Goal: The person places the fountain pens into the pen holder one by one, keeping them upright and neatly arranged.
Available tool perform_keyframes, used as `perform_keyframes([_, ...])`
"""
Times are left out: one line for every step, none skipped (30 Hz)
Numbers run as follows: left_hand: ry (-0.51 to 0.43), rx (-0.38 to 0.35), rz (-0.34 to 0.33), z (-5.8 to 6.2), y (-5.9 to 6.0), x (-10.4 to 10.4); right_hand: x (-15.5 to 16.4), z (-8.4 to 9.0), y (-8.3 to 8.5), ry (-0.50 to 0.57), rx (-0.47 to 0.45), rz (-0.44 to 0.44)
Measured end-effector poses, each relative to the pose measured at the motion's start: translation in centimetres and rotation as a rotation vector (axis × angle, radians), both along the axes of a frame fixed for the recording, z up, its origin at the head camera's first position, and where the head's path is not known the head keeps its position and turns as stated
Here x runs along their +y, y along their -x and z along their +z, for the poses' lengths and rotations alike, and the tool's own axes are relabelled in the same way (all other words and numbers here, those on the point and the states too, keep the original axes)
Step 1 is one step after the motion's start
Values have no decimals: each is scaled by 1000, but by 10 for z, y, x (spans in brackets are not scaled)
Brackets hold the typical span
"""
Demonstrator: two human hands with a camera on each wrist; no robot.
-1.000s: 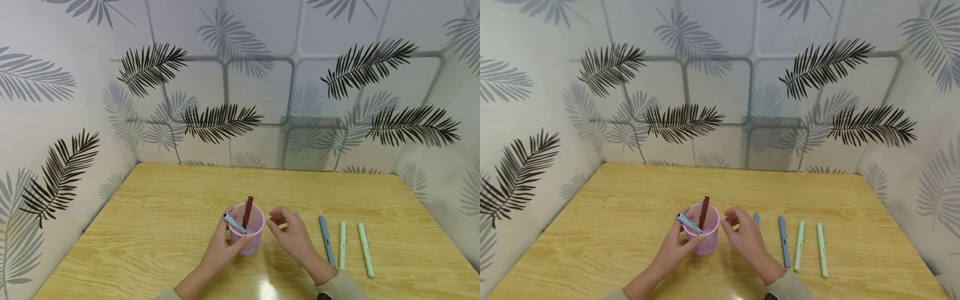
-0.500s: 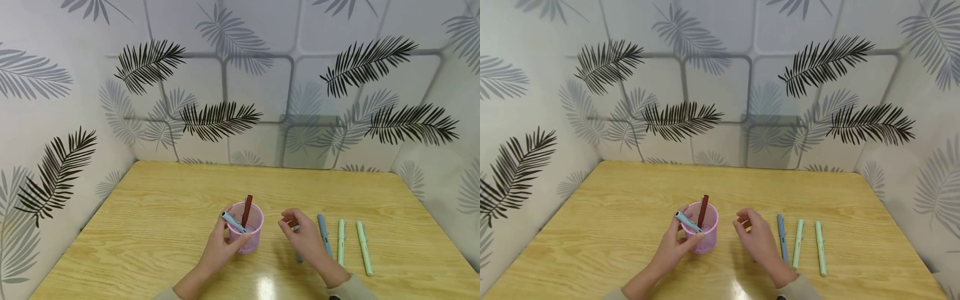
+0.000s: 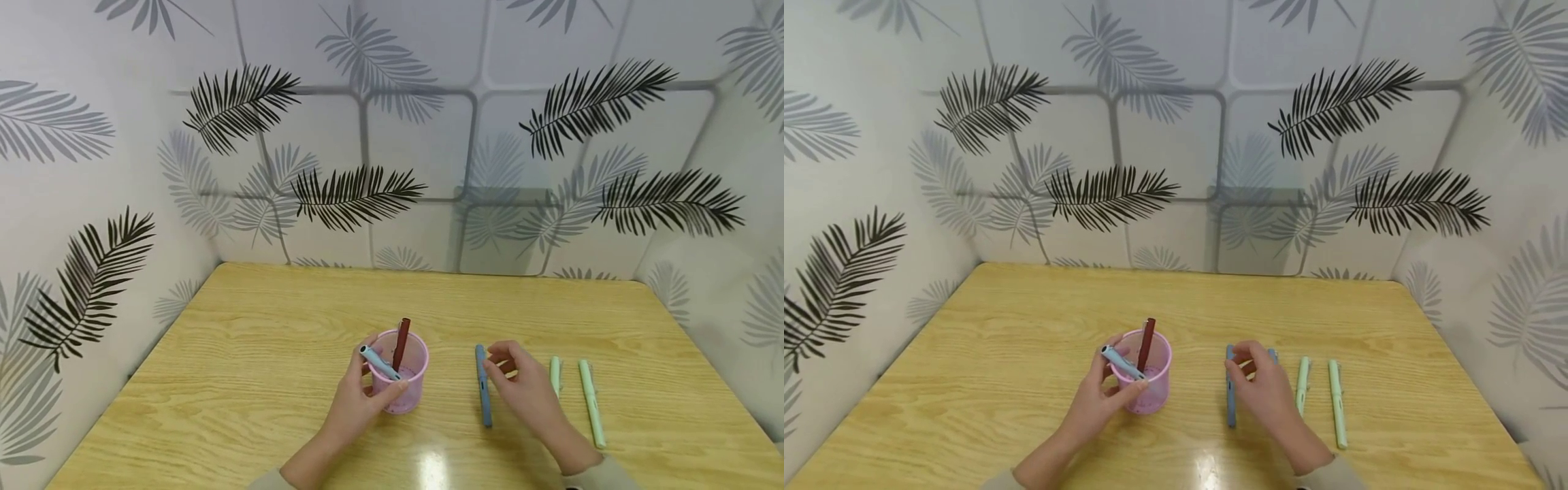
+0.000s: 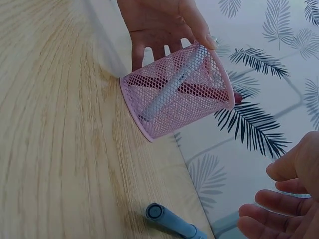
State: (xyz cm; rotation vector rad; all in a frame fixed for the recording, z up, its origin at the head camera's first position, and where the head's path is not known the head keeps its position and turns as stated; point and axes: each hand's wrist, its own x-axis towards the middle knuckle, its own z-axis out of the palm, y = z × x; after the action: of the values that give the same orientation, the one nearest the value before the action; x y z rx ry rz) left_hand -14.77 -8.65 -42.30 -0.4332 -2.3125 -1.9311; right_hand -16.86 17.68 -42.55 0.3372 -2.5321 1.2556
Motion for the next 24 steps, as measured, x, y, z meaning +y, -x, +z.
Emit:
perform_keyframes([3,-5,2,0,0,0,2,0,0,-3,-3,-5])
perform_keyframes([4,-10,3,0,0,0,5,0,0,-3,-2,-10])
perform_keyframes([4,-15,4,0,0,-1,7,0,0,-6,-2,-15])
perform_keyframes([2,-20,2,0,0,-1,10,0,-1,-10,3,-20])
perform_keyframes([1,-25,1,0,0,-1,13,0,-1,-17,14,-26])
perform_keyframes([-2,-31,0,1,0,-1,16,0,-1,-26,28,-34])
perform_keyframes([-5,-36,-2,1,0,-1,19,0,-1,-31,39,-40])
perform_keyframes([-9,-41,-4,1,0,-1,22,1,-2,-36,48,-46])
perform_keyframes([-13,-45,-5,1,0,-1,26,1,-2,-46,49,-55])
perform_keyframes([-19,-49,-6,1,0,-1,30,2,-2,-53,52,-67])
perform_keyframes([-22,-51,-6,0,0,-1,34,3,-2,-59,55,-80])
perform_keyframes([-25,-52,-6,0,0,-1,38,3,-2,-65,58,-92])
perform_keyframes([-26,-53,-6,0,0,-1,42,4,-2,-70,57,-105])
perform_keyframes([-29,-54,-6,0,0,-1,47,5,-2,-77,54,-119])
perform_keyframes([-30,-54,-6,0,0,-1,51,6,-2,-82,53,-132])
perform_keyframes([-31,-55,-7,0,0,-1,55,6,-2,-85,59,-147])
perform_keyframes([-31,-55,-7,0,0,-1,59,7,-2,-95,61,-158])
perform_keyframes([-30,-55,-6,0,0,-1,63,7,-2,-105,63,-167])
perform_keyframes([-30,-55,-6,0,0,-1,67,6,-2,-113,61,-177])
perform_keyframes([-31,-55,-5,0,0,0,70,6,-3,-118,52,-185])
perform_keyframes([-29,-53,-5,1,0,0,74,6,-3,-125,44,-193])
perform_keyframes([-30,-52,-5,1,0,0,77,6,-3,-135,33,-198])
perform_keyframes([-29,-52,-6,0,0,0,80,5,-4,-145,21,-200])
perform_keyframes([-29,-52,-6,0,0,0,83,5,-5,-147,10,-203])
